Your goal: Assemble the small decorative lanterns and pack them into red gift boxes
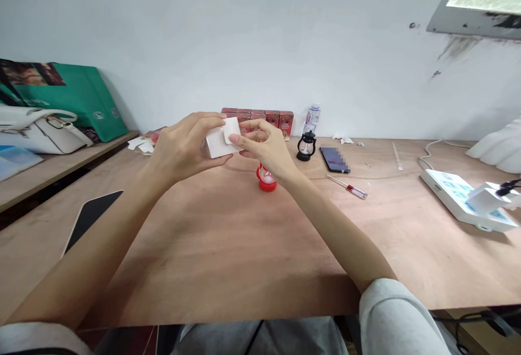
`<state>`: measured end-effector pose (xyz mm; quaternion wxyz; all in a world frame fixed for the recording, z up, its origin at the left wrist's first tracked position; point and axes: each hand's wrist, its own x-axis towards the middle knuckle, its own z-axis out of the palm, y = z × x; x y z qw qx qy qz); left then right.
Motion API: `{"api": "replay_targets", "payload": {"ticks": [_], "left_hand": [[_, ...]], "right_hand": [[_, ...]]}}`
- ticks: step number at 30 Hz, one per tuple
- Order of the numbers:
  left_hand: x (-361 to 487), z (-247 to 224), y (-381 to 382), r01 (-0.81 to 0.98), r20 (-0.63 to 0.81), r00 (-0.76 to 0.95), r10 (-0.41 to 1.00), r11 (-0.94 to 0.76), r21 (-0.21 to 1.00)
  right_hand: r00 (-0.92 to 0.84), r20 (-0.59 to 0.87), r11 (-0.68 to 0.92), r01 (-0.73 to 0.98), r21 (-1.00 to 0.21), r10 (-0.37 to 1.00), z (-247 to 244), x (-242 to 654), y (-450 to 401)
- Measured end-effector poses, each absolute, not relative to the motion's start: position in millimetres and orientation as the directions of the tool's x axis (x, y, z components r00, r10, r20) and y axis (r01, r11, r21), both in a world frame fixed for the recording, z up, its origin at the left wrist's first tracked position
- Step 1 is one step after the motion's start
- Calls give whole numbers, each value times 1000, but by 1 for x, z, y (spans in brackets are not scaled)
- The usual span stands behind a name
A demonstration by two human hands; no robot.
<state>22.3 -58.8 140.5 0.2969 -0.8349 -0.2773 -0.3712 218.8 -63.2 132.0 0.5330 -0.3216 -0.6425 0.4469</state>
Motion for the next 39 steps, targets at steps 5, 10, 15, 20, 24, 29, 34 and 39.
{"api": "replay_targets", "payload": {"ticks": [5,10,15,20,24,29,34,39], "left_hand": [[25,139,-58,659,783,585,213,-687,-306],[25,142,-62,663,810,535,240,-714,-225],[27,143,-64,653,809,548,213,-713,-255],[28,142,-62,651,804,564,188,-700,-293],[27,143,-63,616,785,597,165,-721,-317],[27,143,-64,598,802,574,167,-754,-272],[26,142,-65,591,813,563,147,-760,-271],[27,141,-64,589,806,581,112,-741,-322]], "right_hand": [[-227,504,529,64,-846,834,134,218,-69],[-258,574,621,161,-767,777,138,217,-74],[-293,579,635,150,-758,761,139,219,-74],[-279,544,587,100,-803,791,140,221,-73],[-234,543,580,130,-804,806,143,221,-76],[-207,543,575,152,-804,814,144,220,-79],[-201,551,581,147,-801,810,145,220,-80],[-188,510,538,157,-828,839,145,221,-80]]}}
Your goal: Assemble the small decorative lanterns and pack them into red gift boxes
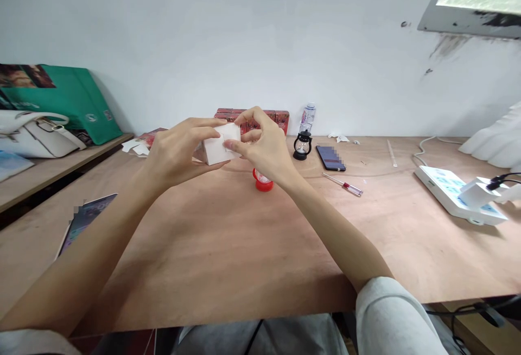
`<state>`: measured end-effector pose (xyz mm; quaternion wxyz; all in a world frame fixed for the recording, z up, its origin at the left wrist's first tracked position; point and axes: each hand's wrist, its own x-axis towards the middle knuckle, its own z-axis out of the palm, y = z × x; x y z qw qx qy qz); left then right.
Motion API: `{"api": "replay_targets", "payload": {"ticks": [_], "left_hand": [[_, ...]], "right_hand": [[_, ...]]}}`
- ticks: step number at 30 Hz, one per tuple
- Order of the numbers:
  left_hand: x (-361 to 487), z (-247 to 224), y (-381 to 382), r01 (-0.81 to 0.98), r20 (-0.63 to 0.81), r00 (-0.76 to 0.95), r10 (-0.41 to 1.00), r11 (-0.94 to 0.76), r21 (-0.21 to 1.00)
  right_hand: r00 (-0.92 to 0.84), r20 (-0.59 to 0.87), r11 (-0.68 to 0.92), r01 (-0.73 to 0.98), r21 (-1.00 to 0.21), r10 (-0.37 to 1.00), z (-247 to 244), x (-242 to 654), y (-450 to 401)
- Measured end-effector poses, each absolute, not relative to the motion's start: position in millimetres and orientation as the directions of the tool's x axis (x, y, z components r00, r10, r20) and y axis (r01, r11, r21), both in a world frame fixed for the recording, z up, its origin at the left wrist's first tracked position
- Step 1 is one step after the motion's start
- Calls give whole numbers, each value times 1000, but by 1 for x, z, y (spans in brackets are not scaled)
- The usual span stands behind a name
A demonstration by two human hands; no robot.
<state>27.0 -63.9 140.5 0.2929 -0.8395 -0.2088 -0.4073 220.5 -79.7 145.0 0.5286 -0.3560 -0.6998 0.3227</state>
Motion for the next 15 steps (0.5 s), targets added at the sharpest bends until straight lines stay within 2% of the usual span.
{"api": "replay_targets", "payload": {"ticks": [4,11,15], "left_hand": [[28,138,-62,571,799,593,102,-753,-328],[32,139,-66,589,768,577,279,-793,-154],[32,138,-66,570,797,564,216,-800,-187]], "right_hand": [[-197,497,529,171,-831,845,143,222,-78],[-161,496,521,269,-810,854,142,222,-77],[-150,490,512,272,-815,859,139,223,-70]]}}
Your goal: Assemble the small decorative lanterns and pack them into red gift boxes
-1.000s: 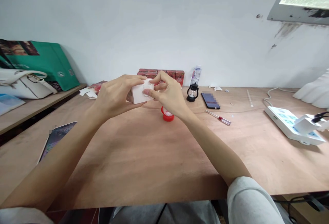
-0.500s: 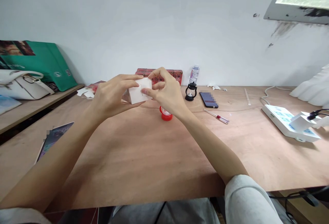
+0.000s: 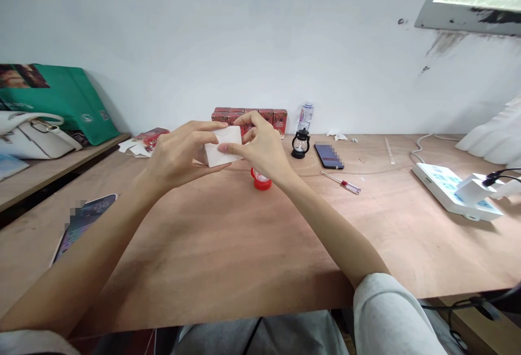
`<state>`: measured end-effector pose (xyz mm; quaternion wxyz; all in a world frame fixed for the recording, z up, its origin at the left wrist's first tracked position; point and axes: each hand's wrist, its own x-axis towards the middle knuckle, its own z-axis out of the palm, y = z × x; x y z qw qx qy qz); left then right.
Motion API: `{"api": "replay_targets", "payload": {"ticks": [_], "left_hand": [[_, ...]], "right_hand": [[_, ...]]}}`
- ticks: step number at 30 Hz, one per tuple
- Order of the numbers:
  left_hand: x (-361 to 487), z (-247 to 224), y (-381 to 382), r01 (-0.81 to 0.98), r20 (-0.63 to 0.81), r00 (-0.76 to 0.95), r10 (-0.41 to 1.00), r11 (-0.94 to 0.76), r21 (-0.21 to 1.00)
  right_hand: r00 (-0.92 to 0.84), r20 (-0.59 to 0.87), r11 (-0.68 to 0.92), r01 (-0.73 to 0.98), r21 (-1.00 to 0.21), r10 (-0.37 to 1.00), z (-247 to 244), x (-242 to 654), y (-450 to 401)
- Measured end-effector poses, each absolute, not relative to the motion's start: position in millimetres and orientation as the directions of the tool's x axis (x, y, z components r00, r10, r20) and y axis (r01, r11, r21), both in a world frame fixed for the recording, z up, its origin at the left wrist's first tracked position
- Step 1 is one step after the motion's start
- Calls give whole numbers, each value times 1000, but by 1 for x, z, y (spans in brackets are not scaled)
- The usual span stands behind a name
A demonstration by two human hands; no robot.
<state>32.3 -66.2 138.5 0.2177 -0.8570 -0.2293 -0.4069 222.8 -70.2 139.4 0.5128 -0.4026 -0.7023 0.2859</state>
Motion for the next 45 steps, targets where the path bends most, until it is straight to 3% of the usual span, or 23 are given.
{"api": "replay_targets", "payload": {"ticks": [5,10,13,17,20,23,27,32,40,45], "left_hand": [[31,134,-64,527,812,569,131,-816,-238],[33,128,-58,533,810,549,206,-833,-148],[34,120,-51,482,762,615,204,-862,-158],[37,109,-46,437,780,601,172,-889,-140],[40,109,-48,577,876,373,307,-816,40],[42,114,-49,606,842,247,479,-755,252],[37,122,-46,560,663,335,670,-707,432],[26,121,-37,597,521,352,777,-615,514],[17,99,-17,493,402,336,852,-523,695],[10,84,-5,409,385,345,856,-506,759]], "right_hand": [[-239,341,377,127,-917,909,131,224,-58],[-458,216,180,-121,-976,862,136,220,-57],[-443,197,140,-157,-978,875,136,220,-51],[-226,349,360,5,-933,909,121,219,-40],[-130,570,582,259,-770,811,109,215,-40],[-149,672,645,490,-587,725,102,207,-45],[-231,620,585,669,-458,750,96,199,-46],[-336,500,545,756,-361,798,94,207,-40],[-283,457,507,703,-499,843,84,217,-21],[-344,541,561,768,-307,768,94,220,-21]]}}
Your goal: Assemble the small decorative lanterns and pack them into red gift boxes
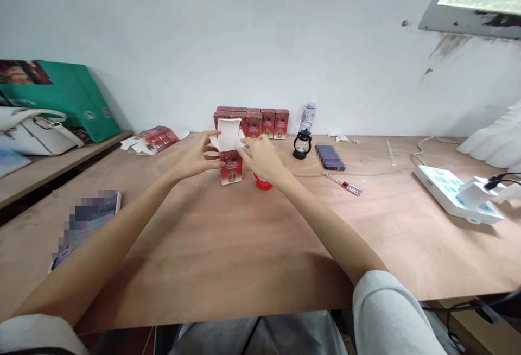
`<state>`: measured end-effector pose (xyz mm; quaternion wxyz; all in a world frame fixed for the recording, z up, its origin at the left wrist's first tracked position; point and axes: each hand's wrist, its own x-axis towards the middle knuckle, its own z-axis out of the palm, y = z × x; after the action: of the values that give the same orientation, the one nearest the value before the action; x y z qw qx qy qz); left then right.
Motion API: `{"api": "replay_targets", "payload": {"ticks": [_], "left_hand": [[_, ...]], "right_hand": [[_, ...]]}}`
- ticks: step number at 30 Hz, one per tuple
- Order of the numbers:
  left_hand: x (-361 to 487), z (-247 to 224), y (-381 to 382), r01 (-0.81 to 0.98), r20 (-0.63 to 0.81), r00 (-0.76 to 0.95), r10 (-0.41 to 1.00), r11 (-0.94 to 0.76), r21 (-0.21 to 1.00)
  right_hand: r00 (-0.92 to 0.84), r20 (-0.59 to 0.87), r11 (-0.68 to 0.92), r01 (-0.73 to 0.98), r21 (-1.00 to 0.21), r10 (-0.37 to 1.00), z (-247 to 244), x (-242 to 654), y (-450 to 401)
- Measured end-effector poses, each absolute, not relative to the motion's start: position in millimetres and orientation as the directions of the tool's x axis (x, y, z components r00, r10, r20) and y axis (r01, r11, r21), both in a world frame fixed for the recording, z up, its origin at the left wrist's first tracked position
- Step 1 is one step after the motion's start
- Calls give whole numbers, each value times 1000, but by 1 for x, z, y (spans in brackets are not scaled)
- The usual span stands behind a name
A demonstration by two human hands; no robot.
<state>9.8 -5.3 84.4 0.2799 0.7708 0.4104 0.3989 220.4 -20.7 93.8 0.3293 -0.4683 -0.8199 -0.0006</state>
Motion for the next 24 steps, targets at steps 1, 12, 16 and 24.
{"api": "replay_targets", "payload": {"ticks": [1,12,16,24], "left_hand": [[8,82,-3,396,380,346,858,-501,770],[22,13,4,355,575,37,817,-549,757],[34,7,-2,255,585,-78,807,-551,795],[43,-3,-8,347,751,137,647,-741,575]], "right_hand": [[-353,573,571,780,-257,740,99,223,-23],[-584,149,599,739,-308,798,114,273,-7],[-653,46,629,704,-329,756,124,275,-9],[-756,123,499,292,-816,643,151,271,-45]]}}
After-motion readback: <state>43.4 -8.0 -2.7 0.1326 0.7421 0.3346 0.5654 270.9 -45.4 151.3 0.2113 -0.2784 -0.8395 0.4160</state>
